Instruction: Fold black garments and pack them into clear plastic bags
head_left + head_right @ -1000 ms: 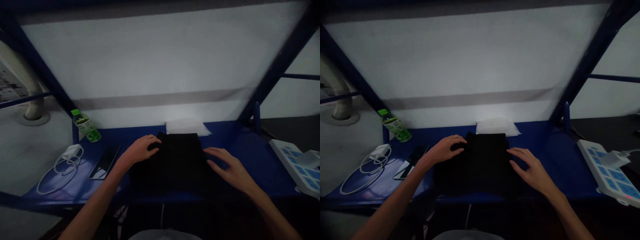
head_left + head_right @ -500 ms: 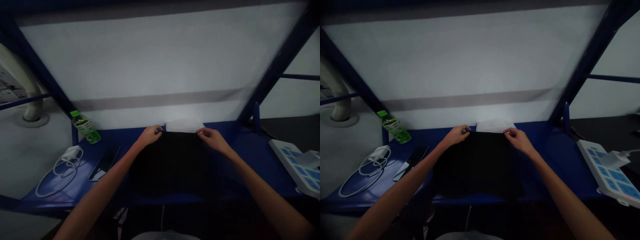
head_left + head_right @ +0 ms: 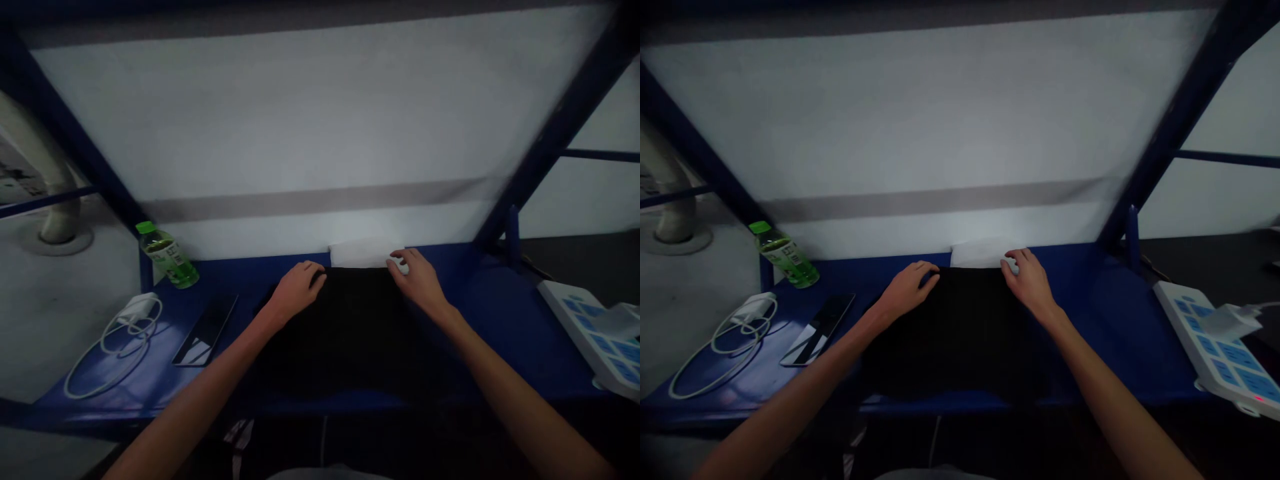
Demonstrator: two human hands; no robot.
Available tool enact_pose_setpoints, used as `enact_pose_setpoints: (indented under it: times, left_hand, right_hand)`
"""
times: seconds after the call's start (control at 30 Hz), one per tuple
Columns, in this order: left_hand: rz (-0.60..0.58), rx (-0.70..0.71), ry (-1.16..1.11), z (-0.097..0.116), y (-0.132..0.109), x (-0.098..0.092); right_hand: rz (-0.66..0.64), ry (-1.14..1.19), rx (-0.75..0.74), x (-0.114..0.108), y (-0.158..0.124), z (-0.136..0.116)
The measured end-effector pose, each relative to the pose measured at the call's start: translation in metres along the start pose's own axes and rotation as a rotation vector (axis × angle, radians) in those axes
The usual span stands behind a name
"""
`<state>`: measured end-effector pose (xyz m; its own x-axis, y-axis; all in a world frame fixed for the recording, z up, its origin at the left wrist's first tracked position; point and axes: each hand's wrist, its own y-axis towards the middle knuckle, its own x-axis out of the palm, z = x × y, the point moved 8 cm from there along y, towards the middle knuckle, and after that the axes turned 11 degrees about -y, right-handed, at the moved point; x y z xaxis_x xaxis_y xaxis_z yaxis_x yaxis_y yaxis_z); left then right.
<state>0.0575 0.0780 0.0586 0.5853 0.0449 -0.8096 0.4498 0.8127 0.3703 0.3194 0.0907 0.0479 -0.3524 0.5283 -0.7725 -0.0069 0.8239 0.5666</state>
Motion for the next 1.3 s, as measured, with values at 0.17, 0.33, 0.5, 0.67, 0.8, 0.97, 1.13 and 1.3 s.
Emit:
enact_pose_setpoints:
  times: [0.17,0.33,0.5,0.67,0.8,0.97,1.13,1.3]
  left_hand:
    - [-0.14,0.035,0.052,0.016,-0.046,0.008]
    - [-0.306,-0.072,0.043,-0.009,-0.074,0.029]
    - [-0.298,-0.072,0.033,-0.014,-0.076,0.031]
    - [-0.282,-0.049,0.047,-0.011,-0.077,0.03]
    - [-0.281,-0.046,0.056,-0.009,-0.078,0.031]
    - [-0.285,-0.056,0.058,-0.007,-0.078,0.03]
    - [-0.269,-0.043,0.053,-0.009,-0.079,0.03]
    - [-0.269,-0.037,0.048,-0.009,-0.081,0.03]
  right_hand:
    - [-0.232,0.078,-0.341,-0.003,-0.043,-0.07]
    - [-0.55,-0.021,-0.374,0.025,-0.088,-0.075]
    - [-0.58,-0.054,-0.379,0.031,-0.095,-0.066]
    - [-0.567,-0.048,-0.384,0.031,-0.094,-0.067]
    - [-0.568,-0.06,-0.375,0.031,-0.095,-0.068]
    - [-0.571,-0.067,-0.37,0.033,-0.095,-0.067]
    - [-0.578,-0.058,-0.375,0.035,-0.096,-0.066]
    - [-0.59,-0.064,-0.375,0.038,-0.096,-0.065]
